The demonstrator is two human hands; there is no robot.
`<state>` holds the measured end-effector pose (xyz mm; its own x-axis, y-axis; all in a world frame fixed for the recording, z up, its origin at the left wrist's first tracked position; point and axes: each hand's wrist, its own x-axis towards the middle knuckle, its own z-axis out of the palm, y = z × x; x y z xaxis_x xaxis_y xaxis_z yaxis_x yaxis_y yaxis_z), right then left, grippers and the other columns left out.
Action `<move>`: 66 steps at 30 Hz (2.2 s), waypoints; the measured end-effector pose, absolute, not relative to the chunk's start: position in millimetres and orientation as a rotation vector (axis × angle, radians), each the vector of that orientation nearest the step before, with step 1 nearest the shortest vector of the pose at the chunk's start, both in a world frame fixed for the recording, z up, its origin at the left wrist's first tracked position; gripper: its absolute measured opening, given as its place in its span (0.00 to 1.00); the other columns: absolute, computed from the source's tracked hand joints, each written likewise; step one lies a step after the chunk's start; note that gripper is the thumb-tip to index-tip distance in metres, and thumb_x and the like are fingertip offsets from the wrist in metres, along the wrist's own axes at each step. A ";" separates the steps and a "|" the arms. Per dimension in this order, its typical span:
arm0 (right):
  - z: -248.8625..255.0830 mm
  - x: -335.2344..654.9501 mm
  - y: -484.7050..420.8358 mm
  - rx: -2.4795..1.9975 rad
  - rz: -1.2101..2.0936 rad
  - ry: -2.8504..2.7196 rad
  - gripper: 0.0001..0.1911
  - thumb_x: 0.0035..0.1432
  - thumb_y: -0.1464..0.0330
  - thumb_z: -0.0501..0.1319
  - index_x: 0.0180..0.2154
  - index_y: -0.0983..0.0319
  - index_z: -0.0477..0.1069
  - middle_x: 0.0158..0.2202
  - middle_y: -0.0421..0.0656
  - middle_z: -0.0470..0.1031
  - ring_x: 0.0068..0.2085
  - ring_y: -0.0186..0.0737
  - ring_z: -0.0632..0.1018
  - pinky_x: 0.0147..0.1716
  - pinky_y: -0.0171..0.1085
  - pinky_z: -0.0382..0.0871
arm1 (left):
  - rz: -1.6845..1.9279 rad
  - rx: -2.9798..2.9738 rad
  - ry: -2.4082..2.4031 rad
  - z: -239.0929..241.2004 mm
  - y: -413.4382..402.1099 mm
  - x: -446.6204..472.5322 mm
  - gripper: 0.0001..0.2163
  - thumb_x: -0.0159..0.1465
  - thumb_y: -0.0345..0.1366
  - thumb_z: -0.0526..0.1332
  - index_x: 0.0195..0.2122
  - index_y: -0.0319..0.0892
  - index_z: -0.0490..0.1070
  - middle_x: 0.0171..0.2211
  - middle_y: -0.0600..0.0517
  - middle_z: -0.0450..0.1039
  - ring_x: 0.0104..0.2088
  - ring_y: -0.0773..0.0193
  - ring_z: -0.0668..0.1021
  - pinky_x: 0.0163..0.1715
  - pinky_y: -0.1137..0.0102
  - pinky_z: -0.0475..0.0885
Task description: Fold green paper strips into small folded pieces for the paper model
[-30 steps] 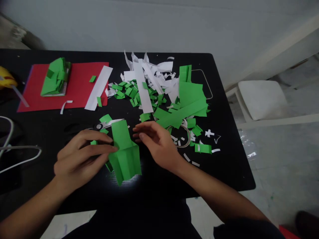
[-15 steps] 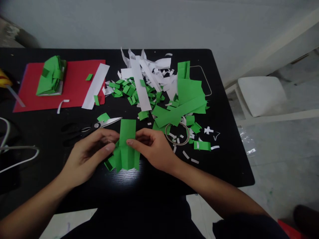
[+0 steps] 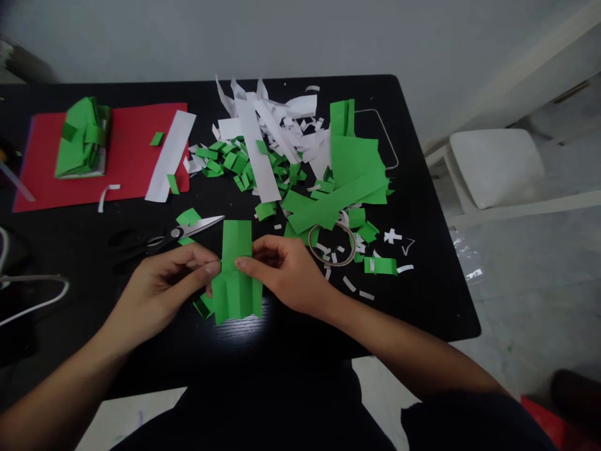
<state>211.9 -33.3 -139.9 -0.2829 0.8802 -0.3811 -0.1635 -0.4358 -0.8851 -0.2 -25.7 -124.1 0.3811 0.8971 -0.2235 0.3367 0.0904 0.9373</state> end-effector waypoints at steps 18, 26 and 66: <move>-139.7 216.4 -31.7 -1.162 2.022 -0.926 0.15 0.49 0.61 0.78 0.36 0.63 0.83 0.34 0.43 0.85 0.36 0.39 0.84 0.38 0.37 0.79 | 0.521 1.508 1.111 -126.2 -29.9 0.9 0.09 0.70 0.37 0.62 0.34 0.41 0.75 0.23 0.57 0.73 0.22 0.72 0.73 0.22 0.78 0.67; -139.4 217.2 -29.6 -1.151 2.069 -0.861 0.14 0.47 0.63 0.79 0.35 0.63 0.84 0.33 0.41 0.85 0.33 0.37 0.83 0.36 0.35 0.78 | 0.491 1.554 1.111 -128.6 -31.5 -3.7 0.06 0.69 0.38 0.64 0.38 0.42 0.76 0.28 0.55 0.77 0.27 0.70 0.74 0.26 0.76 0.67; -139.6 221.7 -26.1 -1.293 1.938 -1.237 0.17 0.58 0.56 0.71 0.28 0.63 0.77 0.21 0.34 0.65 0.24 0.30 0.63 0.23 0.34 0.54 | 0.551 1.423 1.174 -126.6 -26.3 2.1 0.11 0.69 0.42 0.63 0.32 0.41 0.74 0.23 0.57 0.63 0.24 0.70 0.64 0.23 0.74 0.61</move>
<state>221.7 -26.1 -139.6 -0.4250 0.7860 -0.4490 0.0761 -0.4633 -0.8830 2.1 -26.3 -126.6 0.3889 0.8755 -0.2867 0.3389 0.1534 0.9282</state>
